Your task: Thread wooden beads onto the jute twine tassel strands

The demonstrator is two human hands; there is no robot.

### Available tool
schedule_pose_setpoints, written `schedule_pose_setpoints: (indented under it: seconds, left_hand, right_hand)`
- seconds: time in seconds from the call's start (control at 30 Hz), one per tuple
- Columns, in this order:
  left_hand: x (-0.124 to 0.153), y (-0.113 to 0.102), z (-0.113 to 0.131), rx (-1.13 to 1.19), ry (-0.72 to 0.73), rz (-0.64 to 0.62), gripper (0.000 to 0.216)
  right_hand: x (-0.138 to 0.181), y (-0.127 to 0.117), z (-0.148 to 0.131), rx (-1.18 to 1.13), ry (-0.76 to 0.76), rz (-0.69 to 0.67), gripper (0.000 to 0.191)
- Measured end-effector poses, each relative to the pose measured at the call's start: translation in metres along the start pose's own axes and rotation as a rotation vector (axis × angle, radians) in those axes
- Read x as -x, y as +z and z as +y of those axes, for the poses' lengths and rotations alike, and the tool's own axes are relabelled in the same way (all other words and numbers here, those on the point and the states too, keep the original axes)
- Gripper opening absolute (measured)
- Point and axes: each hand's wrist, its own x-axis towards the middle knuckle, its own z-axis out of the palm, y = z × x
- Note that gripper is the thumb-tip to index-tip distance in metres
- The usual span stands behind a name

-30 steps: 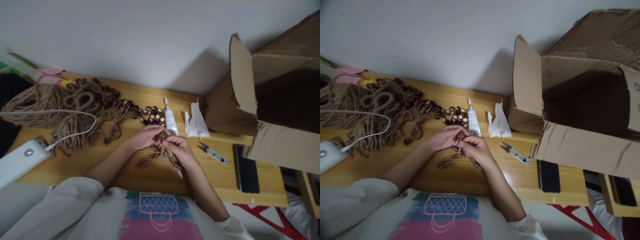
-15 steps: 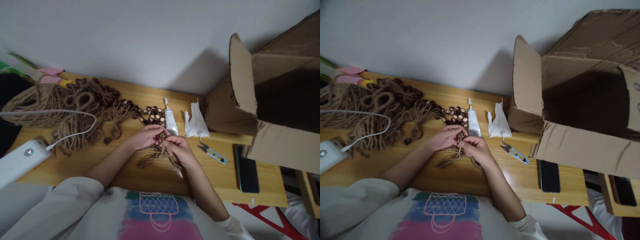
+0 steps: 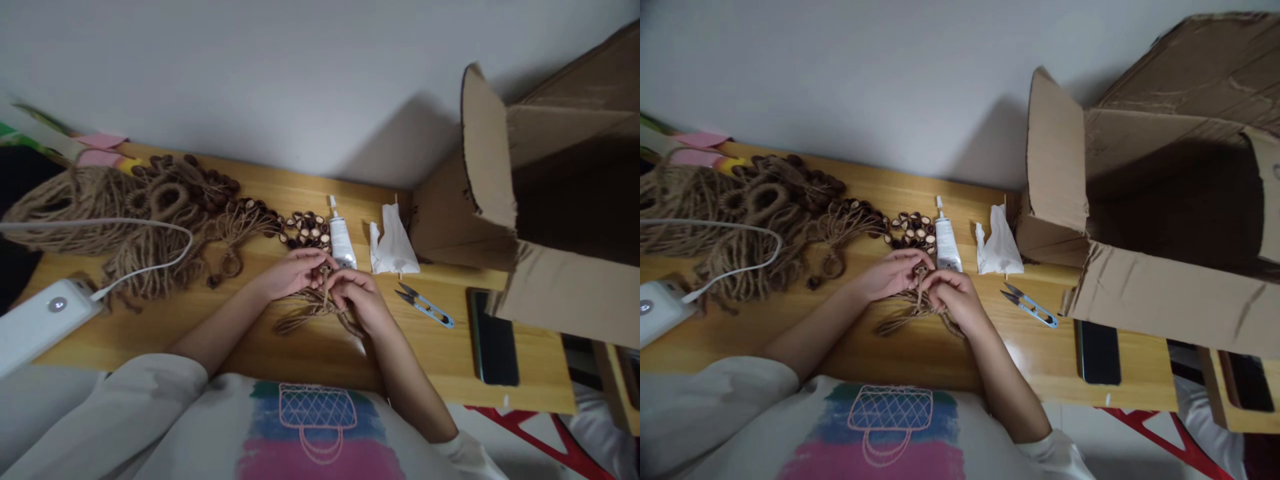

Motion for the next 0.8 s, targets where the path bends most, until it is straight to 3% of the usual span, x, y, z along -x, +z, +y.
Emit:
schedule_pose_setpoints:
  seconds: [0.8]
  left_hand:
    - [0.0011,-0.0002,0.0012,0.001,-0.019,0.003,0.027]
  right_hand:
    - [0.0039,-0.0006,-0.0029,-0.035,-0.088,-0.025,0.015]
